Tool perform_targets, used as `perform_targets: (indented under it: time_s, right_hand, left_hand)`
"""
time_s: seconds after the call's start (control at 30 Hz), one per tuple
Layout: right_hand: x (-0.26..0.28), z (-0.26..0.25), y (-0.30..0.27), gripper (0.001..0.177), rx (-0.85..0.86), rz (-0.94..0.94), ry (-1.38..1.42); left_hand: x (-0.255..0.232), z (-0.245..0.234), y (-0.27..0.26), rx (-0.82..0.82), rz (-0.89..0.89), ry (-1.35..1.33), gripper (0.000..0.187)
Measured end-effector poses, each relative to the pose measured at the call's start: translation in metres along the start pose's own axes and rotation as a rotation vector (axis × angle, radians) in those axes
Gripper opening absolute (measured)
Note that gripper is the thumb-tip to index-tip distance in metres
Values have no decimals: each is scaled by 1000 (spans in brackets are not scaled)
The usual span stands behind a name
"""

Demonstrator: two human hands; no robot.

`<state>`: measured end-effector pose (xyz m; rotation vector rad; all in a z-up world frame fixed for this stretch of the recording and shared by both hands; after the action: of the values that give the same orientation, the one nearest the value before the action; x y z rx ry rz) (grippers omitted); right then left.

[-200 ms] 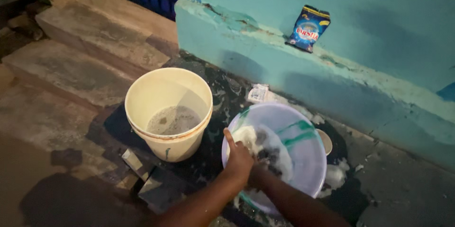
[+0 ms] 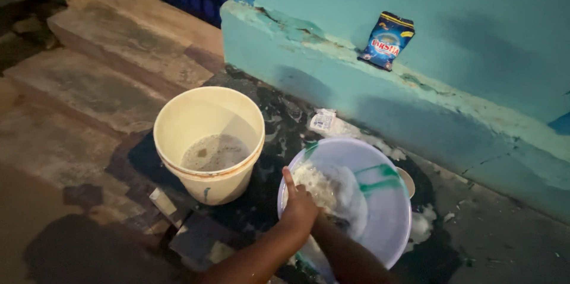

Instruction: The person washes a dark cloth by hand in a basin of soapy water and a bucket, wringing it out several times and applying a bar of soap.

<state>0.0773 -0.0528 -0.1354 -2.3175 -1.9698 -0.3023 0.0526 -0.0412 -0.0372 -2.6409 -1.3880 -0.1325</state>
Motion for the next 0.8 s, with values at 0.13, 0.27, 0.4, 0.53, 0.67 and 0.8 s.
perform_targets:
  time_s: [0.13, 0.27, 0.4, 0.53, 0.67, 0.8]
  right_hand:
    - [-33, 66, 25, 62, 109, -203, 73]
    - [-71, 87, 56, 48, 232, -356, 56]
    - [-57, 8, 69, 38, 362, -281, 293]
    - [-46, -135, 60, 39, 114, -284, 567]
    - [-54, -222, 31, 39, 117, 134, 619]
    - [-35, -259, 21, 37, -49, -43, 668]
  left_hand:
    - [0, 10, -14, 168, 91, 105, 46]
    - [-3, 7, -23, 102, 122, 285, 50]
    - [-1, -1, -23, -119, 43, 373, 50]
    - [15, 4, -23, 50, 54, 275, 45]
    - [16, -7, -34, 22, 11, 96, 39]
    - [20, -5, -45, -9, -47, 13, 38]
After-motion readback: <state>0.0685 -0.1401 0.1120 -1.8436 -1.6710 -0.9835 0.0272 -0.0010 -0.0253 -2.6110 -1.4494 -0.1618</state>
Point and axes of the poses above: each hand's wrist, its own y-axis towards the middle knuckle, its own z-axis out of the palm, x = y × z, the point moved 7 cm from there along y, towards the middle knuckle, and after that the axes turned 12 degrees about -x, right-handed, at the moved point
